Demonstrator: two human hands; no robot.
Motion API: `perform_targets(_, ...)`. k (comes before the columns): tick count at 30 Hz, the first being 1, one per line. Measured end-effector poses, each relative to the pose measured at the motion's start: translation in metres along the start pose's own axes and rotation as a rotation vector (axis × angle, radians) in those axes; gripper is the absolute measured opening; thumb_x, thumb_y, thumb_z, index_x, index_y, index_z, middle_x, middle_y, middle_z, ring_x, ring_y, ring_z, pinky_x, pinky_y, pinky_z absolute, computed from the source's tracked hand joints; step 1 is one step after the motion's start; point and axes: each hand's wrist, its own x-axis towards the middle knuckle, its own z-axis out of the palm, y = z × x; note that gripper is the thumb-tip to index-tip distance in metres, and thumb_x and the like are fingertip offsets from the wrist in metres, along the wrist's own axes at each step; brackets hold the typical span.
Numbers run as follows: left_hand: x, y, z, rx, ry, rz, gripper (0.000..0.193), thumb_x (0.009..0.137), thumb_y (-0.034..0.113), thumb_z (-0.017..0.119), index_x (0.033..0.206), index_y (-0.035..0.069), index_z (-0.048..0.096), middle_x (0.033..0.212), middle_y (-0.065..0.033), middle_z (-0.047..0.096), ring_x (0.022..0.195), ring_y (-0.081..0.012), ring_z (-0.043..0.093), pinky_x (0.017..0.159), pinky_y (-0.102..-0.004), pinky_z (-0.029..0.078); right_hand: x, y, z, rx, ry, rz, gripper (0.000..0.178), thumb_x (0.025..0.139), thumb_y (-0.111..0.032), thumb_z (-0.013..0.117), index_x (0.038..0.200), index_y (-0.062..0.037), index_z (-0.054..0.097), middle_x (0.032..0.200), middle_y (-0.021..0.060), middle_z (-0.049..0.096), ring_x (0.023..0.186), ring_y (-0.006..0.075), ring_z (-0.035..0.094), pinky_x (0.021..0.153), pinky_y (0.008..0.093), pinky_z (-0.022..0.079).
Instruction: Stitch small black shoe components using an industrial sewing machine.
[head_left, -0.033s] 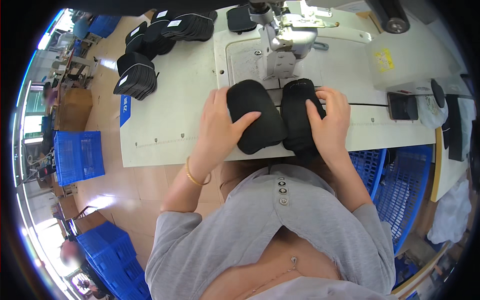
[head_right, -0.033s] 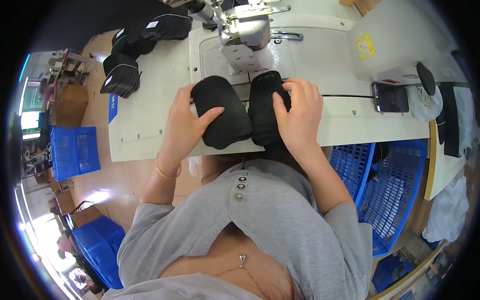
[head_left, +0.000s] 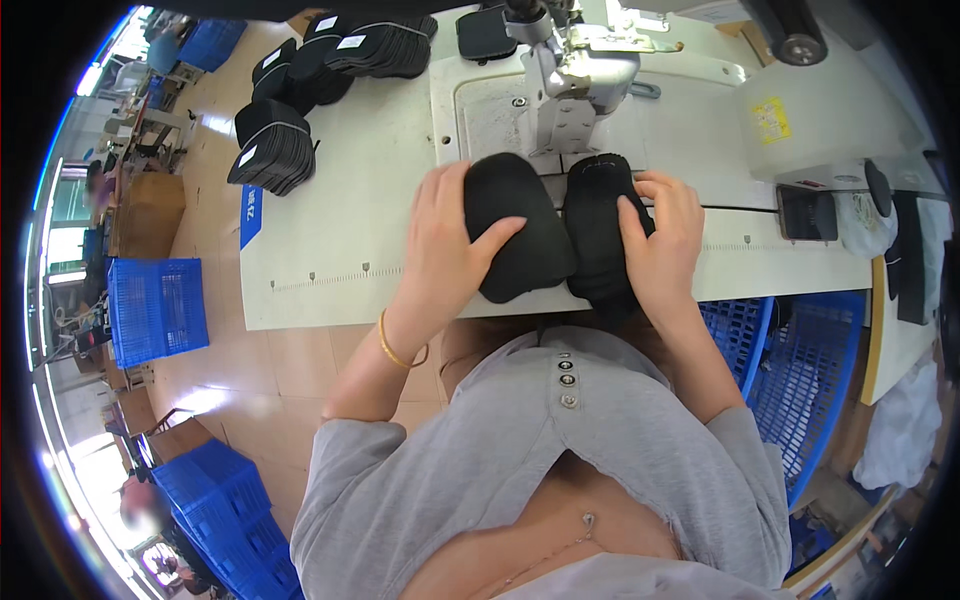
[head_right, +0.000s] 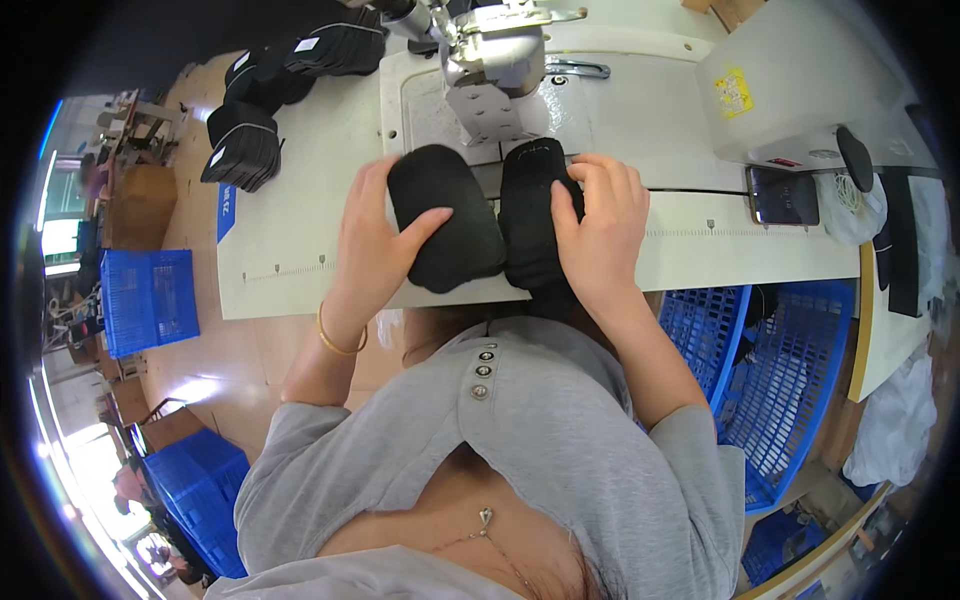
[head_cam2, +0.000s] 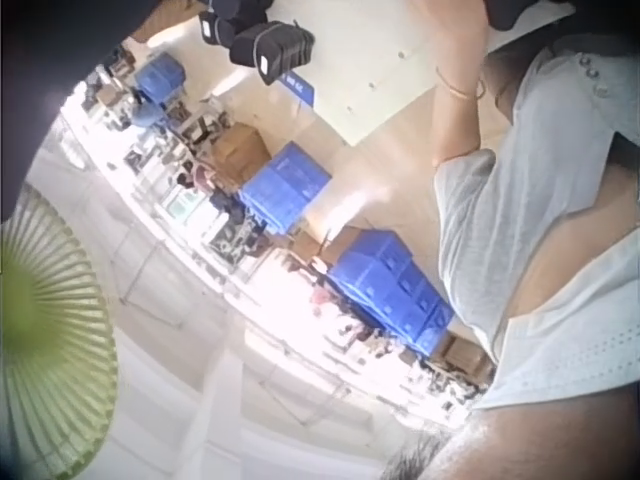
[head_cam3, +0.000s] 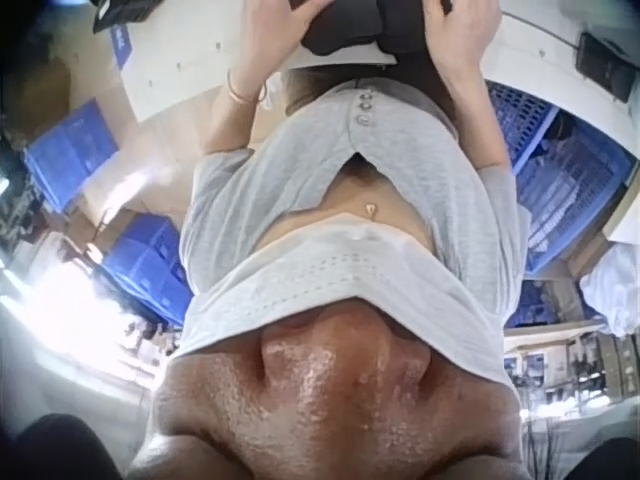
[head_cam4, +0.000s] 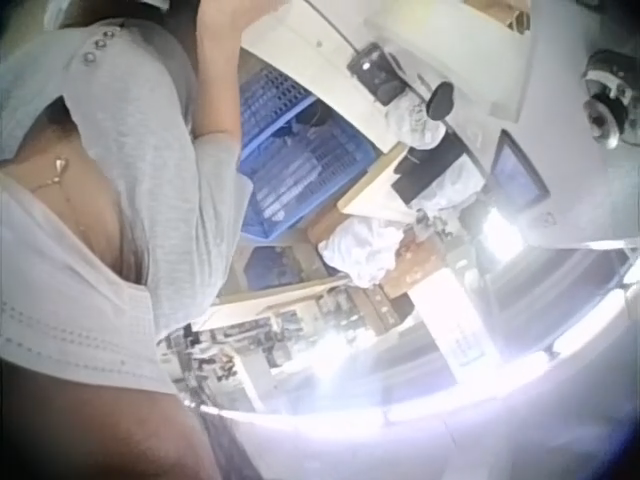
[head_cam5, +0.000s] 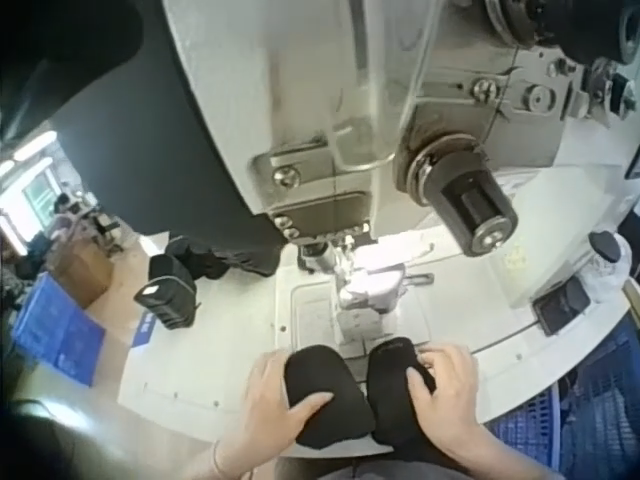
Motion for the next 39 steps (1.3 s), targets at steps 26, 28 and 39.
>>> perform_targets(26,0.029,0.03,-0.026,-1.484,0.121,-0.5,0.025,0.088,-0.005,0.066,0.112,0.0,0.064,0.105,-0.0105,0.069,0.096,-0.0183,0.067,0.087,-0.0308,0.056,0.025,-0.064,-0.033,0.963,-0.251,0.314,0.007,0.09,-0.005,0.064,0.092,0.001,0.061,0.098,0.005,0.062,0.07,0.006,0.058,0.06,0.0193,0.048)
perform_targets(28,0.029,0.028,-0.025,-1.53,0.116,-0.498,0.024,0.088,-0.005,0.066,0.111,0.0,0.063,0.105,-0.0108,0.069,0.097,-0.0187,0.067,0.087,-0.0309,0.056,0.025,-0.07,-0.033,1.082,-0.216,0.384,0.007,0.089,-0.002,0.065,0.092,0.0023,0.061,0.097,0.0064,0.064,0.072,0.0073,0.061,0.06,0.0208,0.051)
perform_targets(39,0.044,0.021,-0.025,-1.478,0.098,-0.55,0.024,0.087,-0.007,0.066,0.11,-0.001,0.063,0.104,-0.0104,0.069,0.093,-0.0184,0.067,0.086,-0.0309,0.056,0.029,-0.081,-0.026,1.179,-0.064,0.428,0.007,0.09,0.0,0.064,0.094,0.0048,0.06,0.094,0.012,0.068,0.074,0.0111,0.068,0.065,0.022,0.055)
